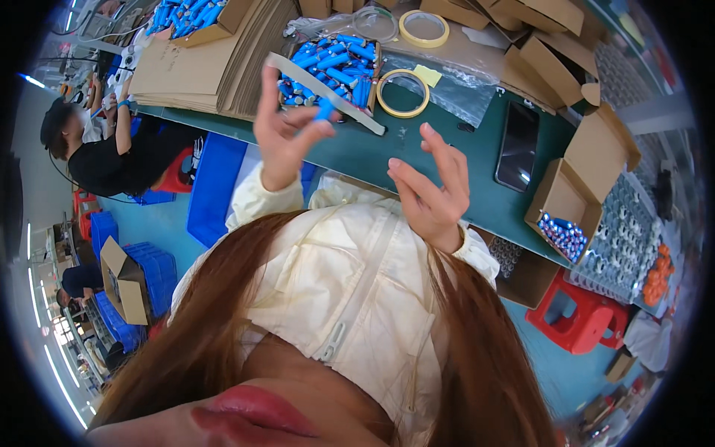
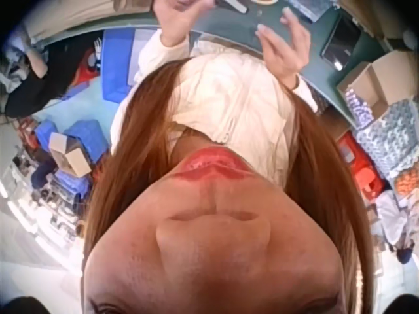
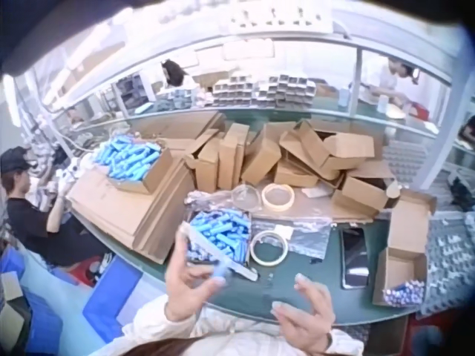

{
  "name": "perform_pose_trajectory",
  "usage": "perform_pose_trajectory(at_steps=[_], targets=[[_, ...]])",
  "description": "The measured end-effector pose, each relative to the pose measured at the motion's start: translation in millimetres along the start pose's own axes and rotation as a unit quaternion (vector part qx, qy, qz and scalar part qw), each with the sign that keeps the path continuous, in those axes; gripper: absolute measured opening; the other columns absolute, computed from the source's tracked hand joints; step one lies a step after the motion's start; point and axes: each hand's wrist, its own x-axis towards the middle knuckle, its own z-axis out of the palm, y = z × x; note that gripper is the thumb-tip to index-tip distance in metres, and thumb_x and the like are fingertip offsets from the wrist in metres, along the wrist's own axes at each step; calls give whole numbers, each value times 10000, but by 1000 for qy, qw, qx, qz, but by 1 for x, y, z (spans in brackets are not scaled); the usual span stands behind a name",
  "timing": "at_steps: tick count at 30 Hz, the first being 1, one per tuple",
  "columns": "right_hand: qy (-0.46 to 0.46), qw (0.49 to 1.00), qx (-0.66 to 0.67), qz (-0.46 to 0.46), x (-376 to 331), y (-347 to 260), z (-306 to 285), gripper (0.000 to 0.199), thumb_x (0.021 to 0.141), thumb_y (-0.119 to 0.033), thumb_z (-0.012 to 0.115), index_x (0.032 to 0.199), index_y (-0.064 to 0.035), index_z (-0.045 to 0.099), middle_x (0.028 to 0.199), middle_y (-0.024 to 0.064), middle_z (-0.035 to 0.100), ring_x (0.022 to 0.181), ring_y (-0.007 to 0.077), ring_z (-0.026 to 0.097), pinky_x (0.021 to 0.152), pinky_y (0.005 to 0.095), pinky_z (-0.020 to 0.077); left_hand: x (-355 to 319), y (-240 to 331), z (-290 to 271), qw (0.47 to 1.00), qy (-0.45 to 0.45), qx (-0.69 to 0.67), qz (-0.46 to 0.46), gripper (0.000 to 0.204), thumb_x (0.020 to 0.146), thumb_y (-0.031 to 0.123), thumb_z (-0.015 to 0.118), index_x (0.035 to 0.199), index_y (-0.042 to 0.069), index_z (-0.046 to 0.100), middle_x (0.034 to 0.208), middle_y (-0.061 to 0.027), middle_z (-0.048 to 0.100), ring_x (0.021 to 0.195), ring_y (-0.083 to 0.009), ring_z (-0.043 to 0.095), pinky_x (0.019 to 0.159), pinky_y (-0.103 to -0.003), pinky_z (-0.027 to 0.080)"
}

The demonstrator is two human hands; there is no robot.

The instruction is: The person applies masking tape to the ends and wires of cylindrical batteries by hand and places the taped batteries into a cardboard box.

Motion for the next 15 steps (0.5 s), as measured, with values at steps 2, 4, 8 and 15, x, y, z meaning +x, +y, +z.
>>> perform_pose_trajectory(at_steps=[2, 4, 8, 15], targets=[[3, 999, 16, 46, 1, -1, 0, 286, 537, -11, 759, 812, -64, 700, 1136, 199, 567, 781, 266, 565, 653, 306, 483, 12, 2, -22, 999, 50, 4, 2, 953, 730, -94, 613, 1417, 49, -31, 821, -181, 645, 724, -210, 642, 632, -289, 532], [-4, 998, 20, 58, 1, -3, -2, 282, 543, -7, 755, 815, -53, 696, 1140, 200, 565, 766, 258, 568, 656, 304, 484, 27, 1, -45, 995, 67, 75, -10, 950, 744, -68, 613, 1410, 39, -56, 797, -189, 642, 649, -176, 623, 596, -269, 522], [-4, 995, 32, 90, -3, -1, -3, 288, 558, 0, 746, 837, -20, 680, 1149, 199, 560, 740, 238, 572, 665, 299, 485, 55, -6, -75, 991, 39, 113, -62, 1035, 722, -46, 647, 1400, 61, -128, 696, -146, 626, 571, -135, 586, 521, -241, 488], [6, 993, 54, 103, -12, 5, -6, 275, 606, 8, 726, 872, 19, 659, 1155, 217, 551, 720, 224, 578, 660, 292, 489, 88, -13, -93, 982, -34, 126, -138, 995, 768, 50, 631, 1378, 9, -153, 725, -152, 639, 554, -161, 595, 524, -231, 491]])
